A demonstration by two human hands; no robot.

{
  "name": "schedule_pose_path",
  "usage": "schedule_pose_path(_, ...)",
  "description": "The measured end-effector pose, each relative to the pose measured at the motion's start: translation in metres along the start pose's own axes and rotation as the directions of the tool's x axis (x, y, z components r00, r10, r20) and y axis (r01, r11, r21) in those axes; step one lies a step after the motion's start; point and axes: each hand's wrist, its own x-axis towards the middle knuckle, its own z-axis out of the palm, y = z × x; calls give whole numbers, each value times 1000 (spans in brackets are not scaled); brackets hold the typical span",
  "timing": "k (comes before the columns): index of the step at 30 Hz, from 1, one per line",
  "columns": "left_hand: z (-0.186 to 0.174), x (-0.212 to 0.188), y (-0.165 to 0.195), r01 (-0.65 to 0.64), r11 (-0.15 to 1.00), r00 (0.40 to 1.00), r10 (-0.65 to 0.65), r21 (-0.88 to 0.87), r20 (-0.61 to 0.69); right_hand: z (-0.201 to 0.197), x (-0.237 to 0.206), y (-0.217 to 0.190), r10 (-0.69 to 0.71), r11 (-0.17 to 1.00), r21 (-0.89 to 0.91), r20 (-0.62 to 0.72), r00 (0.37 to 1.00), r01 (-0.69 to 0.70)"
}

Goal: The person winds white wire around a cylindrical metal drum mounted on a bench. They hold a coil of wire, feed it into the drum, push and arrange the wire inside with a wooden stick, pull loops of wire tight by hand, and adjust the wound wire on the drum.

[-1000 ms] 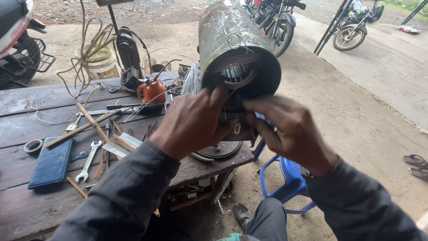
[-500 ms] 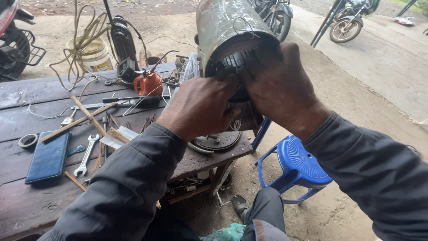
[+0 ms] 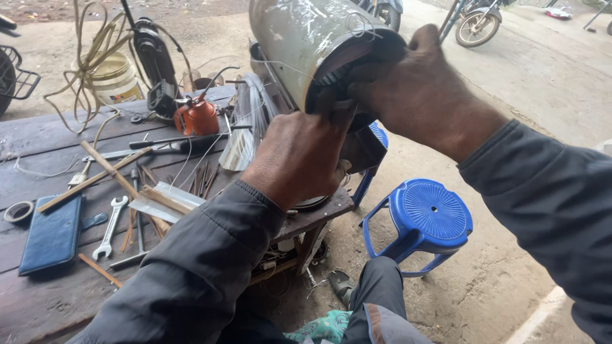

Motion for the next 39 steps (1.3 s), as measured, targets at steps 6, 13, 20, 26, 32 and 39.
schedule_pose_path(6, -3, 10, 8, 47, 999, 993, -45, -17, 110, 14, -4, 11, 5, 1000, 26, 32, 999, -6)
schedule_pose_path(13, 13, 15, 9, 129, 991, 990, -127, -34, 62, 27, -11, 6, 12, 993, -113, -61, 998, -19)
schedule_pose_path(20, 25, 14, 8, 106, 989, 993, -112, -105, -47, 51, -19, 1, 40, 977, -201, -182, 982, -77)
schedule_pose_path(26, 26, 18, 18, 140, 990, 989, -139, -13, 48, 55, -19, 13, 58, 992, -102, -198, 979, -79)
schedule_pose_path(32, 19, 24, 21, 114, 993, 986, -116, 23, 121, 35, -24, 25, 20, 948, 312, -242, 970, 58)
schedule_pose_path(39, 22, 21, 15, 72, 996, 992, -76, 43, 102, 31, -38, 27, -11, 919, 381, -225, 974, 98)
